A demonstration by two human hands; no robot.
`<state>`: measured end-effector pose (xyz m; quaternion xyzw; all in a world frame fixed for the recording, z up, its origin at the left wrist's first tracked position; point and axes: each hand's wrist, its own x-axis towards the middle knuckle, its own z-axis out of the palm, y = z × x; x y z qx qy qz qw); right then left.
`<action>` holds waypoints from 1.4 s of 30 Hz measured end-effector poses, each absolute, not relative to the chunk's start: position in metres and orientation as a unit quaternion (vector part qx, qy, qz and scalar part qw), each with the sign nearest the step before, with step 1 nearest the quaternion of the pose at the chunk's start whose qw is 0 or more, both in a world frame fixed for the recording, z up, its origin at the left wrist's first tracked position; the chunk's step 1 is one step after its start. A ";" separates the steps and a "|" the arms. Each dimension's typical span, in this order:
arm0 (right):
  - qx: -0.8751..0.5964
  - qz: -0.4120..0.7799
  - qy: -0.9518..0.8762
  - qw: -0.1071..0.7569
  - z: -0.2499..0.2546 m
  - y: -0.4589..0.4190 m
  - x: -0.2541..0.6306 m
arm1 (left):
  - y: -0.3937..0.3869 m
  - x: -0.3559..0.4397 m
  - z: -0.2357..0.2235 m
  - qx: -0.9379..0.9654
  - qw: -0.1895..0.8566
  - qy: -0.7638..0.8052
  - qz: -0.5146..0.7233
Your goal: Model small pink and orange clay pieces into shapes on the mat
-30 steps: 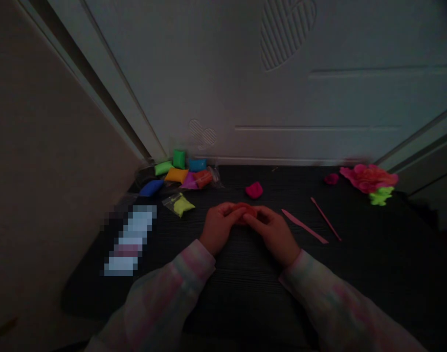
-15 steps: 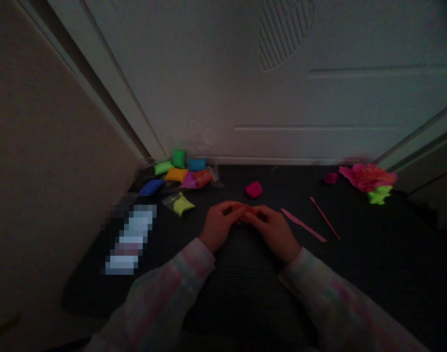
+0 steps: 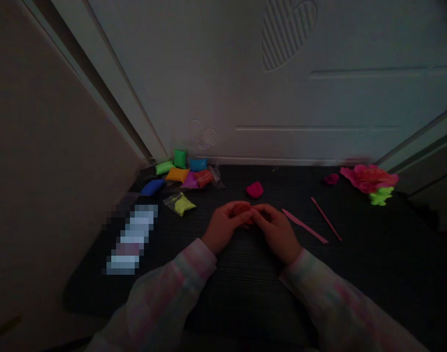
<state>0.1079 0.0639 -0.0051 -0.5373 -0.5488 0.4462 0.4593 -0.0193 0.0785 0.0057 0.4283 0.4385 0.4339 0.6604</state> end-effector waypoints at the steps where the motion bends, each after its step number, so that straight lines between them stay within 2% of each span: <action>1: -0.537 0.445 -0.552 0.457 -0.005 0.064 0.108 | 0.078 -0.019 0.006 0.428 0.668 0.440 0.421; 13: -0.529 0.472 -0.521 0.476 -0.007 0.066 0.108 | 0.081 -0.020 -0.001 0.386 0.704 0.418 0.425; 16: -0.522 0.438 -0.557 0.475 -0.009 0.066 0.109 | 0.082 -0.021 -0.002 0.376 0.704 0.418 0.435; 21: -0.519 0.379 -0.636 0.427 -0.007 0.064 0.109 | 0.084 -0.023 -0.005 0.378 0.692 0.419 0.450; 29: -0.551 0.306 -0.666 0.399 -0.006 0.065 0.108 | 0.083 -0.023 -0.005 0.364 0.708 0.417 0.439; 36: -0.521 0.283 -0.693 0.411 -0.003 0.061 0.110 | 0.085 -0.030 0.004 0.243 0.802 0.313 0.446; 42: -0.469 0.185 -0.778 0.376 -0.006 0.058 0.105 | 0.086 -0.031 0.006 0.175 0.856 0.265 0.407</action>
